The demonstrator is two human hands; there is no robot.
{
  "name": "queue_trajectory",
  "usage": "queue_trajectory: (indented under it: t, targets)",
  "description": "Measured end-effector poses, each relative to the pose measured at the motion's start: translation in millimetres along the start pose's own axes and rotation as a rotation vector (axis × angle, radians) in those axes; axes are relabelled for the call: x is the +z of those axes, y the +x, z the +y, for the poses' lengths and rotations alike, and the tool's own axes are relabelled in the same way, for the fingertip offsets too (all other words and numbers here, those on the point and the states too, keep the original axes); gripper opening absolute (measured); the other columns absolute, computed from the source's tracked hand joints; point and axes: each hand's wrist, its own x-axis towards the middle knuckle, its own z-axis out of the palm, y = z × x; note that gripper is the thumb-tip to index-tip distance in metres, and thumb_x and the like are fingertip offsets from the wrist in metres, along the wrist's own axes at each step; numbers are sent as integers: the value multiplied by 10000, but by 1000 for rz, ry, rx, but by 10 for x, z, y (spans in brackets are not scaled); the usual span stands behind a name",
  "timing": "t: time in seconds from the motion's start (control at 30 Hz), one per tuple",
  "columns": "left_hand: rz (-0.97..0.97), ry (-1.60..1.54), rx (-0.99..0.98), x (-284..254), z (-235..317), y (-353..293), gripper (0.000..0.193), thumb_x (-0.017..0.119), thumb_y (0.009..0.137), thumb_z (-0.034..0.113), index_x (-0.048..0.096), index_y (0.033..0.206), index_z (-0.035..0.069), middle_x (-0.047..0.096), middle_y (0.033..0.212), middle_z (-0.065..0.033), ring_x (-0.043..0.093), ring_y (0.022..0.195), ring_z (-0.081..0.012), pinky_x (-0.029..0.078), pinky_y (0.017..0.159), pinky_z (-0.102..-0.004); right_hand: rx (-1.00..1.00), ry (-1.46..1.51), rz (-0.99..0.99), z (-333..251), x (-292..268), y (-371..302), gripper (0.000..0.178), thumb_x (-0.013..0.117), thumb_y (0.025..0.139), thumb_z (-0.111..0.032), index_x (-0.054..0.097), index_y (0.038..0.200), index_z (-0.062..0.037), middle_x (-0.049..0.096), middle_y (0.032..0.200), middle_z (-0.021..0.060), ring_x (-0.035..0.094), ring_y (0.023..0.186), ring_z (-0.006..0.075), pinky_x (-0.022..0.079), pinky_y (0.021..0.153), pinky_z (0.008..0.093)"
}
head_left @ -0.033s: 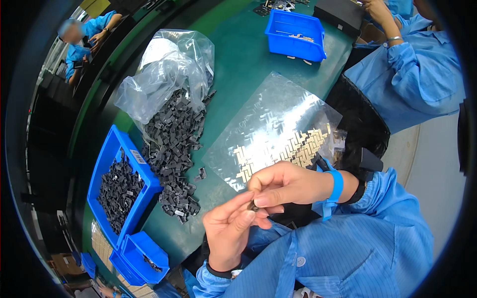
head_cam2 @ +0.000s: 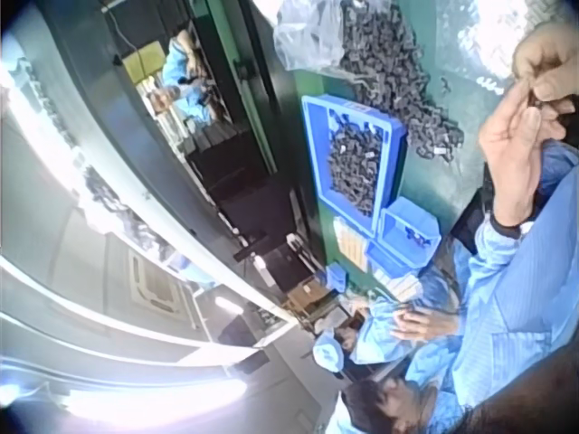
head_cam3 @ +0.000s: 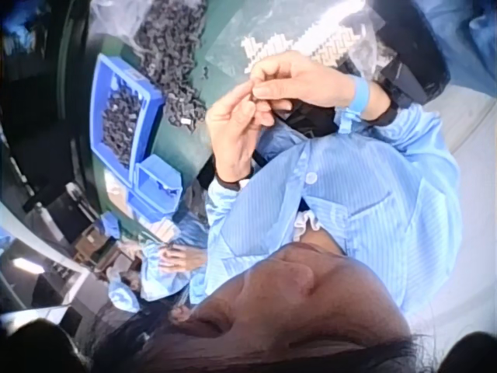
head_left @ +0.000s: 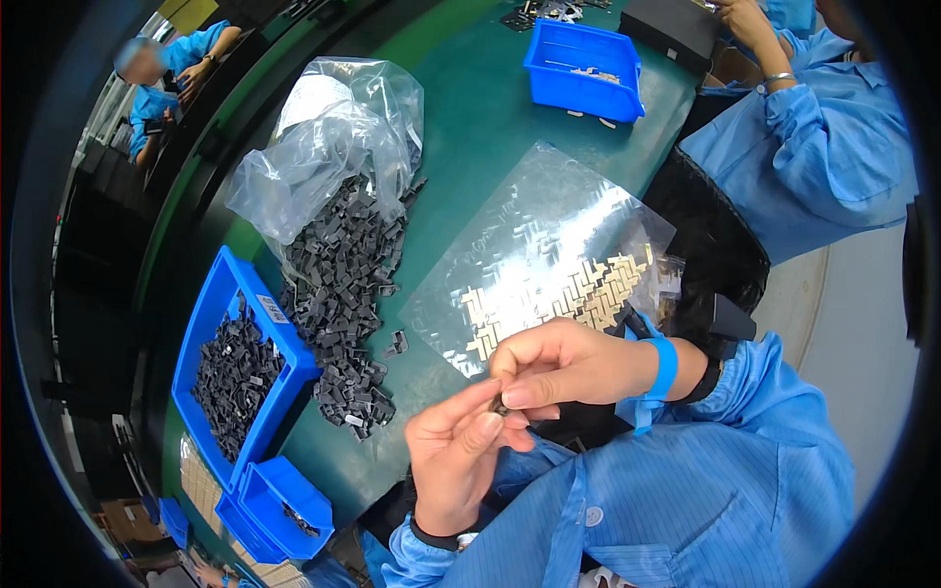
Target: Assembling small plastic and metal components at a factory workstation.
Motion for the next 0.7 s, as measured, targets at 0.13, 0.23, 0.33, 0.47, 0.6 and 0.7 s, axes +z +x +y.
queue_trajectory:
  t: [0.13,0.23,0.33,0.47,0.6,0.7]
  targets:
    - [145,-272,-163,77,-85,-40,250,507,878,30,568,1121,30,599,892,-139,596,708,-140,521,597,-238,-375,-641,70,21,-63,12,186,592,864,-199,519,803,-40,530,695,28,486,578,129,409,582,264]
    - [54,-660,-266,19,-191,-55,269,484,901,73,538,1155,0,608,946,-179,625,805,-231,543,680,-337,-934,-1070,125,116,-192,126,307,588,842,-290,453,703,-52,448,638,39,468,558,182,405,559,309]
    - [94,-647,-302,21,-200,-67,263,488,894,82,540,1131,-21,608,908,-180,624,804,-235,540,667,-349,-1053,-1286,86,35,-269,111,328,591,811,-286,404,650,-69,376,603,37,431,525,209,380,556,319]
    - [203,-400,-346,111,-157,-121,266,523,837,59,535,1074,-59,616,860,-209,636,729,-233,529,593,-300,-1114,-1586,-1,-43,-266,66,356,574,793,-322,367,616,-92,330,582,21,398,498,180,344,544,298]
    - [234,16,-272,76,-29,-205,238,589,757,26,559,969,-79,610,732,-206,612,553,-259,531,522,-320,-1029,-1601,-77,-107,-225,-13,395,578,763,-390,366,617,-91,333,584,19,401,497,181,344,556,299]
    - [348,252,165,-132,261,-140,208,605,770,49,547,944,-50,588,721,-154,574,555,-168,509,481,-250,-957,-1601,-27,-106,-279,-135,407,599,734,-422,391,630,-89,346,600,27,410,514,185,360,580,305]
